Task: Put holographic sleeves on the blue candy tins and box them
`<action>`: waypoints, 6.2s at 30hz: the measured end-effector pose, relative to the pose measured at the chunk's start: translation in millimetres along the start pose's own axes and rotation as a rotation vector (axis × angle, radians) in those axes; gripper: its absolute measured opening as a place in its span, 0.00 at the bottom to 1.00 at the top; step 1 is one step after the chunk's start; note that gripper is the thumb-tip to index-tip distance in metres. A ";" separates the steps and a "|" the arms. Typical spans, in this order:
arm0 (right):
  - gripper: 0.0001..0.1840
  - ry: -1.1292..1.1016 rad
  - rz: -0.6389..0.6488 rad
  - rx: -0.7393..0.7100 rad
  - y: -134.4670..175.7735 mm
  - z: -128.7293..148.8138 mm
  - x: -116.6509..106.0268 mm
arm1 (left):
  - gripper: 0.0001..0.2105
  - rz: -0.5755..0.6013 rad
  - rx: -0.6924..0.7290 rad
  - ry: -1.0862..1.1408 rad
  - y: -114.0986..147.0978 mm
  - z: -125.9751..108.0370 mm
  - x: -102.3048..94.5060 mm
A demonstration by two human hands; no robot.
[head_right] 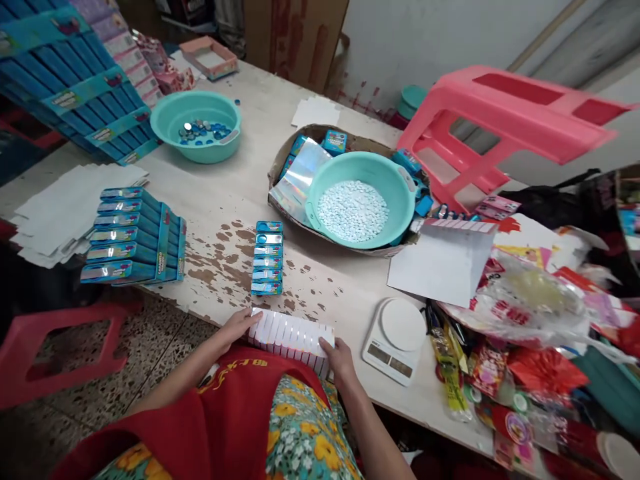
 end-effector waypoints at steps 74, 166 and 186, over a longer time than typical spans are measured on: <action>0.15 -0.177 0.238 -0.668 255.3 48.0 142.7 | 0.15 0.120 0.922 -0.778 252.3 -126.2 -17.8; 0.19 0.414 0.210 -0.515 162.6 72.8 76.5 | 0.14 0.347 0.644 -0.716 164.3 -103.3 -31.9; 0.07 1.025 0.081 -1.206 194.8 75.8 151.9 | 0.16 0.466 0.698 -0.953 166.2 -117.6 -19.1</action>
Point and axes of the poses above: each hand's wrist, its own y-axis away from the middle knuckle, its own x-axis out of the palm, z = x × y, the point moved 4 cm from there along -y, towards the middle knuckle, and after that the axes turned 6 degrees about x, right-handed, at the moved point
